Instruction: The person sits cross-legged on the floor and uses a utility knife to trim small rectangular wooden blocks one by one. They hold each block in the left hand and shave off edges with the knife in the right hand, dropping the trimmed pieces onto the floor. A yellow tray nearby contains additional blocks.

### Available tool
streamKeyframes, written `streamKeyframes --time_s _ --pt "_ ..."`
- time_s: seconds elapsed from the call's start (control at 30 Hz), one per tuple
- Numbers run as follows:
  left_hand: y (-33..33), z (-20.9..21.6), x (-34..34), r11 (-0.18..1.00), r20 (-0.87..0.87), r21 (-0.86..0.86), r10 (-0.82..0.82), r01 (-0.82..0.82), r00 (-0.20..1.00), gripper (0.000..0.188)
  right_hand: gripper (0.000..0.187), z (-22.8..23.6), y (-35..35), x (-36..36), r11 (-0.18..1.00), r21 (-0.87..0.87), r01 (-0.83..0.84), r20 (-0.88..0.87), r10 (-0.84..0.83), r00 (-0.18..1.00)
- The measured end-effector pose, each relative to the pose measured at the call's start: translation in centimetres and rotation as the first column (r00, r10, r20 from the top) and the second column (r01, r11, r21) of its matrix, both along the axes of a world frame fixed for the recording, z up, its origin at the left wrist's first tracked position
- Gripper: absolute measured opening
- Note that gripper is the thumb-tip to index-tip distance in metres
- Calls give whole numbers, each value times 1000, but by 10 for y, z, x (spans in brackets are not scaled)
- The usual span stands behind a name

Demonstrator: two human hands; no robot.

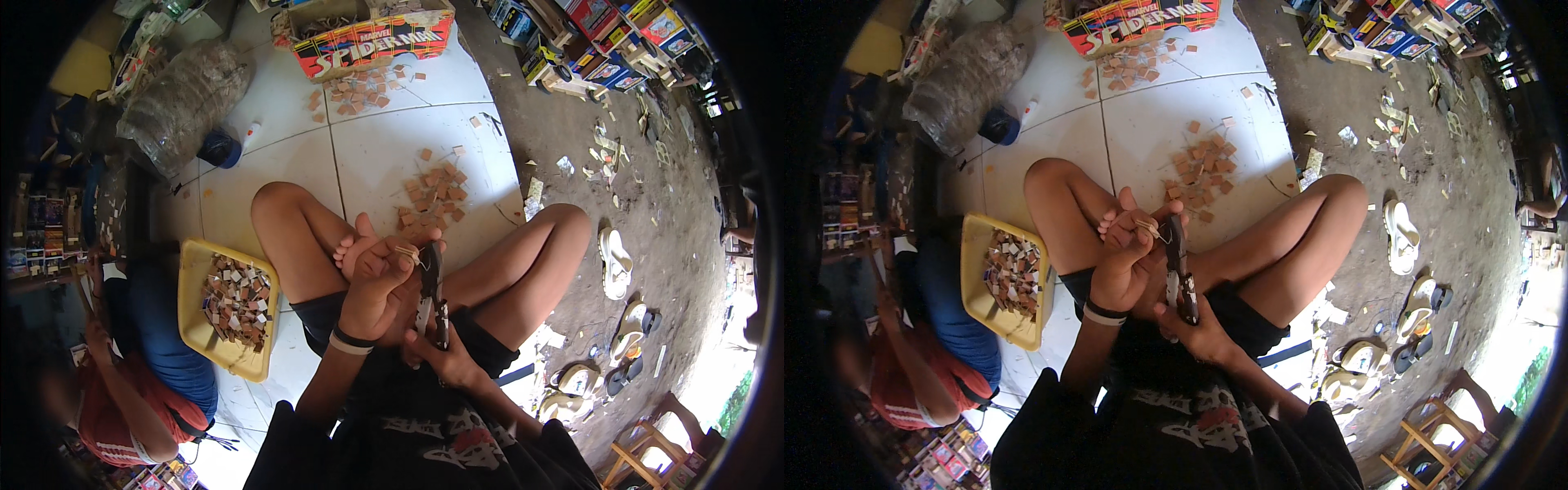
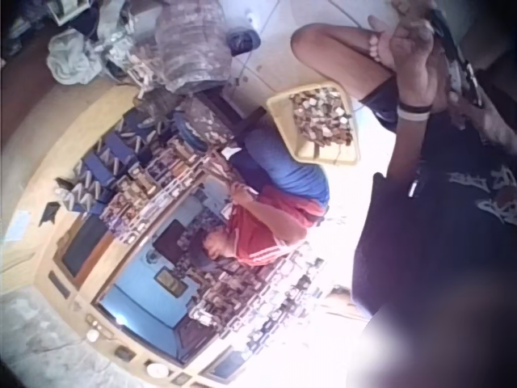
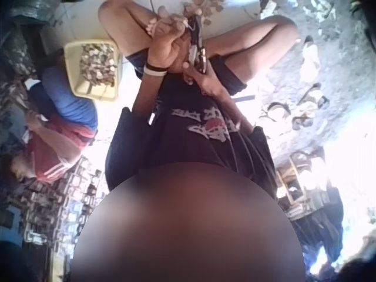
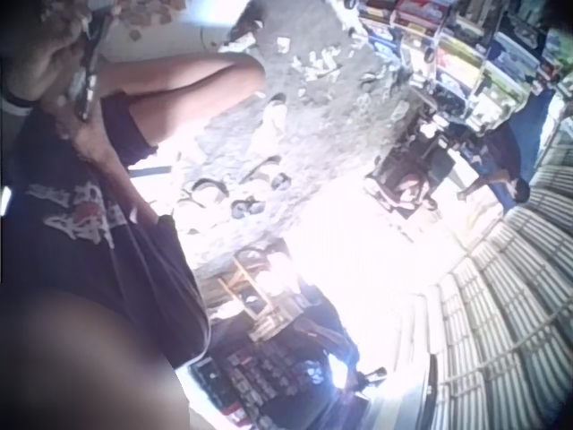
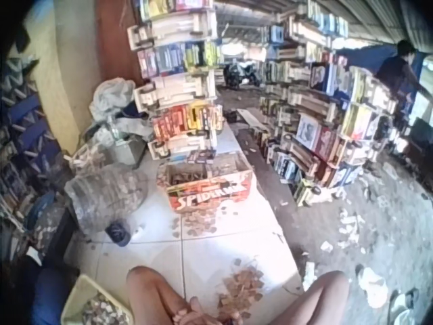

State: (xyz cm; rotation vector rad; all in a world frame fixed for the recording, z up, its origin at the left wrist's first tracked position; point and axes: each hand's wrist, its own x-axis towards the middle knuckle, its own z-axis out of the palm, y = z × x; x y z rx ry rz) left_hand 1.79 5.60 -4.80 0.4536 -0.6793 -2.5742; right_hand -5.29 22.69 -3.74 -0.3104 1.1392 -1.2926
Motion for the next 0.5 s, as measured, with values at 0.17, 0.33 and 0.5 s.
streamKeyframes --time_s 0.17,0.33,0.5 --pt "-1 -10 1 998 9 -63 -11 11 1000 22 26 -12 4 0 998 64 -2 -259 18 966" --pt "-9 -26 1 980 -1 -200 11 -11 1000 17 19 -17 5 -15 985 117 123 -775 13 632" --pt "-56 -56 -16 819 539 -441 -85 366 838 20 35 -28 26 -35 957 115 266 -519 -171 838"
